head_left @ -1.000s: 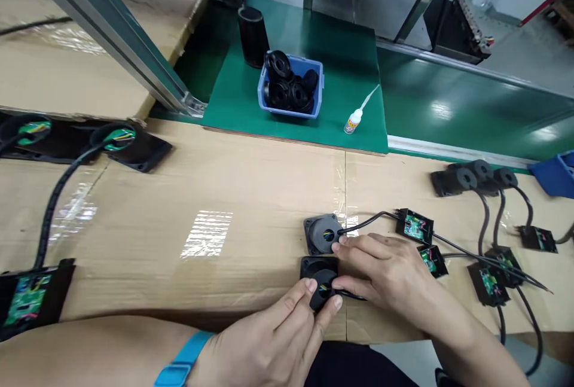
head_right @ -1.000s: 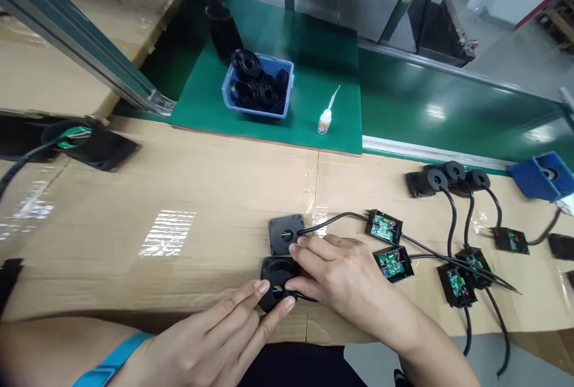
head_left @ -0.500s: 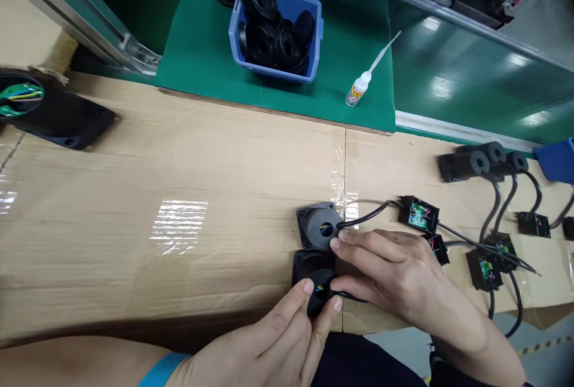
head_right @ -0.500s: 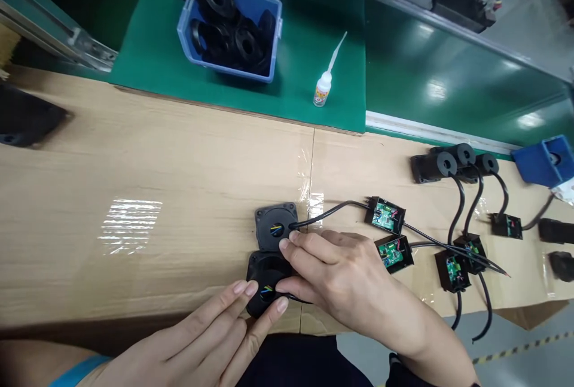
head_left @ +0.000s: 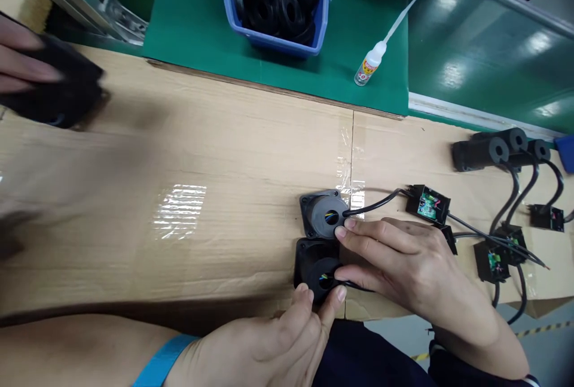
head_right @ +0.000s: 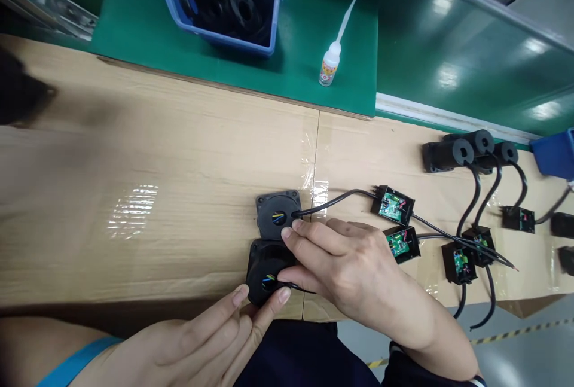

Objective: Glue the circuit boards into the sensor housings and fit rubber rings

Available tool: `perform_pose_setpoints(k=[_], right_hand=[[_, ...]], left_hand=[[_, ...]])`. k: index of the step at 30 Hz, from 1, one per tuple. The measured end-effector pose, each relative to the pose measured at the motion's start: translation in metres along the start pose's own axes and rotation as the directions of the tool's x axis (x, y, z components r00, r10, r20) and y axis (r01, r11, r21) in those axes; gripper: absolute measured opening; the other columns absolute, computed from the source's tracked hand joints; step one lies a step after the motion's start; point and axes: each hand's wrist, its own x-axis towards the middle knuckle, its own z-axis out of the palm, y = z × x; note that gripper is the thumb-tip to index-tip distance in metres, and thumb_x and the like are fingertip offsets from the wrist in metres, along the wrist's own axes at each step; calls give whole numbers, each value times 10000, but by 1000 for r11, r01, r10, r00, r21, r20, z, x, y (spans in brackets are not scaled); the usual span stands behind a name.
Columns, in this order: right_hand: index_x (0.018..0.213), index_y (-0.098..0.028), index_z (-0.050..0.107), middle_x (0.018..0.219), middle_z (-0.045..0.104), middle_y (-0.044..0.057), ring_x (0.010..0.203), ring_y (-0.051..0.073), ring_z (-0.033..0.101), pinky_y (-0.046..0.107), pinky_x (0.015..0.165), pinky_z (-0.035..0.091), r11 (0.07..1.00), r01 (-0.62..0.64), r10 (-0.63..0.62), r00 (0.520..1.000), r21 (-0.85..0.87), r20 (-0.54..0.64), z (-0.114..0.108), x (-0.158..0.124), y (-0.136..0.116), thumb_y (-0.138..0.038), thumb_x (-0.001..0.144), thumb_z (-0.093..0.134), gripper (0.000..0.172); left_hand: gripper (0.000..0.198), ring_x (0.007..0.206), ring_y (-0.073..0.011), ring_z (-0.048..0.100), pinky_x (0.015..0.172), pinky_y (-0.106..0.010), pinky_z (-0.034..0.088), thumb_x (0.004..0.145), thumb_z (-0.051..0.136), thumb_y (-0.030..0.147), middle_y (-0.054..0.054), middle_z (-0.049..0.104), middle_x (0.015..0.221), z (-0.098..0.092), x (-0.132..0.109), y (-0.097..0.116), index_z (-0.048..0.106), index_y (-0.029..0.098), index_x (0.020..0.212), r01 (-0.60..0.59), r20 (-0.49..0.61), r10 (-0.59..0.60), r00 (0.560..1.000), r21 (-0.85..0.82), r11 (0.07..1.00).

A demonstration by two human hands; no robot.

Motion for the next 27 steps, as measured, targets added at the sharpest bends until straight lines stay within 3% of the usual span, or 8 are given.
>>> perform_pose_setpoints(k=[3, 5, 10, 15, 18, 27], right_hand=[[1271, -164, 634, 1189, 741, 56, 1089, 193, 717, 316, 904, 610, 1000, -14, 15, 1000, -8, 16, -1, 0, -1, -377, 969, 649, 370], [1273, -164, 627, 1177, 743, 57, 1085, 197, 718, 315, 893, 610, 1000, -9, 9, 1000, -18, 15, -1, 0, -1, -399, 972, 639, 382], [1241, -159, 629, 1143, 741, 54, 993, 194, 729, 319, 803, 608, 999, -3, 4, 1000, -50, 22, -2, 1, 0, -462, 992, 578, 396], [1238, -180, 629, 1189, 713, 63, 930, 188, 713, 328, 743, 562, 999, -24, 26, 997, -26, 70, 1, -3, 2, -490, 1037, 462, 405], [1255, -173, 619, 1155, 707, 68, 910, 187, 700, 319, 721, 539, 999, -21, 22, 999, -25, 46, 4, -6, 4, -463, 1046, 458, 392], [1189, -154, 614, 1078, 661, 33, 889, 180, 656, 305, 671, 482, 999, -10, 12, 998, -36, 68, 6, -4, 3, -437, 1060, 442, 355]], left_hand=[[395, 704, -124, 580, 752, -291, 486, 918, 534, 307, 1, 687, 825, -3, 2, 1, 722, 127, 1215, 72, -10, -72, 997, -11, 997], [421, 649, -139, 564, 682, -320, 457, 927, 515, 264, -3, 645, 742, -6, 4, 2, 688, 68, 1257, 120, 10, -120, 993, -25, 992], [459, 620, -183, 575, 670, -371, 460, 909, 464, 145, -21, 616, 682, -8, 6, -1, 620, -12, 1311, 145, 48, -142, 989, -86, 986], [380, 604, -178, 537, 661, -380, 428, 903, 479, 72, -8, 566, 653, 0, 8, -12, 658, -21, 1224, 53, -62, -62, 996, -147, 988], [326, 593, -166, 498, 633, -369, 395, 894, 508, 39, 5, 524, 628, 3, 10, -18, 690, -8, 1160, 29, -141, -56, 988, -182, 983], [298, 602, -127, 454, 578, -323, 313, 852, 587, -14, 13, 521, 677, 1, 15, -21, 764, 106, 1061, 4, -132, -16, 991, -88, 996]])
